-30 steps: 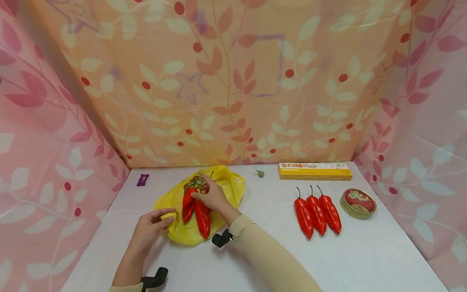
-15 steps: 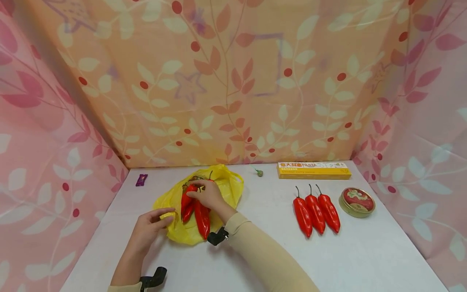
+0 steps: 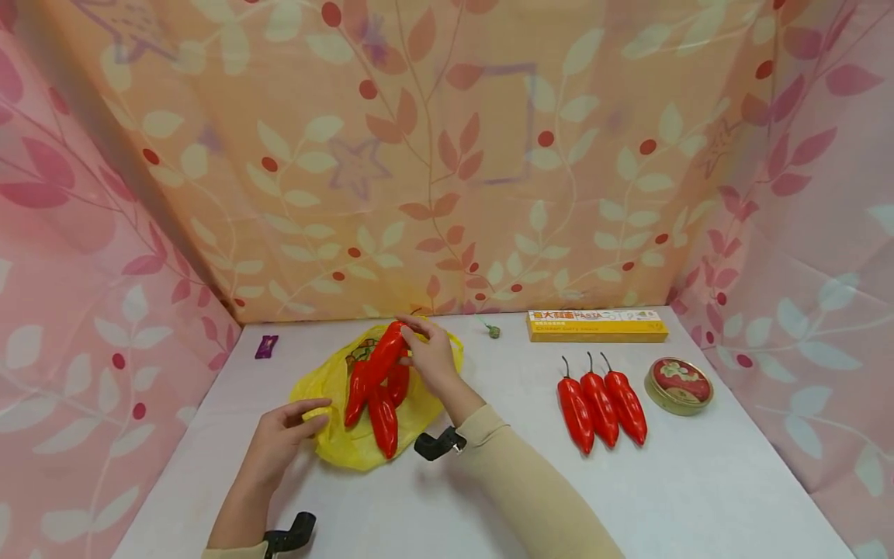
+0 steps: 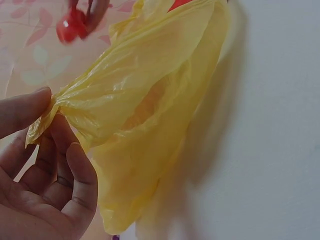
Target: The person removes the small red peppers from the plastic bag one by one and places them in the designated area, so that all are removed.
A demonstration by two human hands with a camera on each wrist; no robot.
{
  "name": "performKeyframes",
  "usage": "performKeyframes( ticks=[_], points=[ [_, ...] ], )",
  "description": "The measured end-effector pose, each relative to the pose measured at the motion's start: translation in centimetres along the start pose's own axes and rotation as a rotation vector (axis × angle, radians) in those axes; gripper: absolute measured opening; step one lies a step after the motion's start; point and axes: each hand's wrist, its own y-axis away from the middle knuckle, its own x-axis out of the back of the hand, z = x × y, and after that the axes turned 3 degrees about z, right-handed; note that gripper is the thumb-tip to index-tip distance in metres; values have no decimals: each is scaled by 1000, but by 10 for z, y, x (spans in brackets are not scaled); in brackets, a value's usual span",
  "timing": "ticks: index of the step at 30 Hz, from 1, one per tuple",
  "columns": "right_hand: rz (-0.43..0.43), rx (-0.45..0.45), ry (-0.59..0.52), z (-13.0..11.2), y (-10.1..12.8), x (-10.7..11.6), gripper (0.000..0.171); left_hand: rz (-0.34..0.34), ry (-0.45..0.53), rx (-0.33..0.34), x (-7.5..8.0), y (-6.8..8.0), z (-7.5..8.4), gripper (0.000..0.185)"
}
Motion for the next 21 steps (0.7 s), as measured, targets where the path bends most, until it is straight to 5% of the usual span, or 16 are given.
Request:
performKeyframes(
  ticks=[5, 12, 21],
  points=[
    [1, -37, -21, -12, 10, 23, 33, 2, -5, 0, 0, 0, 0, 41],
    [-21, -42, 214, -21, 27, 60, 54, 3, -20, 3, 1, 0, 0, 41],
    [131, 23, 439, -20, 45, 105, 53, 5, -25, -1, 1, 4, 1, 40]
  ],
)
